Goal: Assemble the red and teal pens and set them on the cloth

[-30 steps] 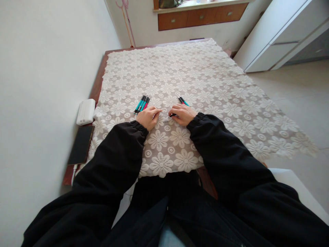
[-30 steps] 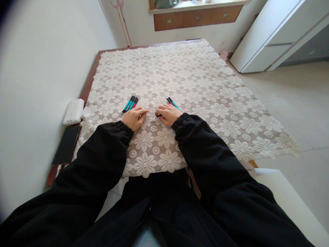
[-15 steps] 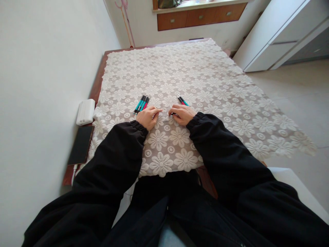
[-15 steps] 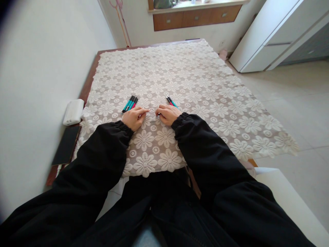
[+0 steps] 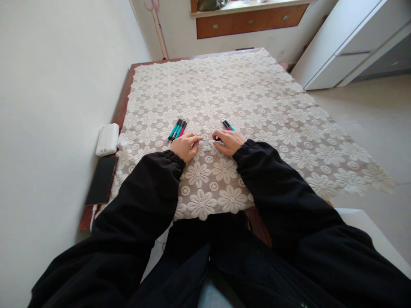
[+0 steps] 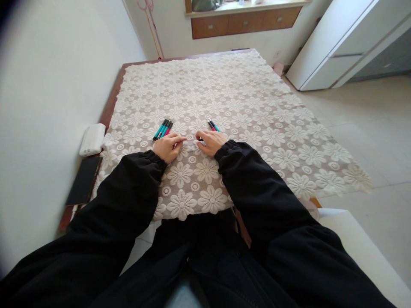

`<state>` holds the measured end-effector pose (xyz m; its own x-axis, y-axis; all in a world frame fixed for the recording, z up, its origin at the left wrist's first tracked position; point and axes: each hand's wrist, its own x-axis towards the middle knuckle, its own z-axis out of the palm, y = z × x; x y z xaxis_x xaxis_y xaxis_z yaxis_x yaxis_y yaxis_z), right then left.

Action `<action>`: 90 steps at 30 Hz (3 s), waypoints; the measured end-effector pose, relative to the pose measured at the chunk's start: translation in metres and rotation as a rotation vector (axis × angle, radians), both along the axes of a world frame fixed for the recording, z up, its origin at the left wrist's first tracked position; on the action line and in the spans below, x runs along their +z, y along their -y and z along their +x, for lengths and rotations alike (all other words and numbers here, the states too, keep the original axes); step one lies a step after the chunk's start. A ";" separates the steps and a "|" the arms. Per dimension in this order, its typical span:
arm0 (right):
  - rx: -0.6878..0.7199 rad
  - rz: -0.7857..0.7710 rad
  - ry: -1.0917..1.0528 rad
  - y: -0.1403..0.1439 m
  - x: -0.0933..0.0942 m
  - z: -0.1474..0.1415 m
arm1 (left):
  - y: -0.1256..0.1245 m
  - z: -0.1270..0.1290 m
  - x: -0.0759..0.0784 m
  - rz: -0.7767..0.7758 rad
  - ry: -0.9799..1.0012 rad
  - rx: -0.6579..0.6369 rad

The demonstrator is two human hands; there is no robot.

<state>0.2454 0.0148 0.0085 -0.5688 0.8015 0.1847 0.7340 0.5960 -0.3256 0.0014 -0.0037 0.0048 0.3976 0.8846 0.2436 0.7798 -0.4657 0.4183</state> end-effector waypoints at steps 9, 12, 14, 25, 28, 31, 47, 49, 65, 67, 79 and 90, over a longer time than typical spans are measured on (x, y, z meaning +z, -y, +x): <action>-0.035 -0.052 0.015 0.001 -0.004 -0.009 | 0.000 0.000 -0.001 0.009 -0.003 0.005; -0.042 -0.055 0.016 0.004 -0.003 -0.014 | 0.000 0.000 0.000 0.014 -0.005 0.004; -0.041 -0.058 0.026 0.005 -0.001 -0.015 | 0.001 0.000 0.001 0.011 -0.008 0.011; -0.106 -0.034 -0.045 0.000 -0.003 -0.007 | 0.000 -0.001 -0.001 0.002 -0.009 0.003; -0.102 -0.021 -0.051 0.001 -0.003 -0.008 | 0.000 0.000 0.001 -0.002 -0.016 0.002; -0.095 -0.020 -0.043 0.002 -0.003 -0.009 | 0.001 -0.001 0.001 0.002 -0.010 -0.003; 0.037 0.034 -0.114 0.002 -0.007 -0.010 | -0.003 -0.002 -0.009 0.062 0.075 -0.255; 0.044 0.024 -0.117 0.001 -0.007 -0.010 | -0.003 -0.002 -0.011 0.042 0.099 -0.268; -0.058 0.006 -0.028 0.002 -0.003 -0.010 | -0.007 -0.002 -0.018 0.006 0.351 -0.181; -0.049 -0.006 -0.018 0.002 -0.002 -0.010 | -0.007 -0.003 -0.018 0.006 0.355 -0.177; -0.039 0.030 -0.017 0.002 -0.001 -0.010 | -0.004 -0.001 -0.014 -0.008 0.342 -0.178; 0.062 0.083 -0.033 0.001 -0.002 -0.010 | -0.003 -0.001 -0.015 -0.042 0.351 -0.141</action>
<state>0.2356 0.0134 0.0064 -0.6093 0.7461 0.2685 0.6848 0.6658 -0.2962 0.0008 -0.0005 -0.0102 0.4151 0.8391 0.3516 0.5148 -0.5353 0.6696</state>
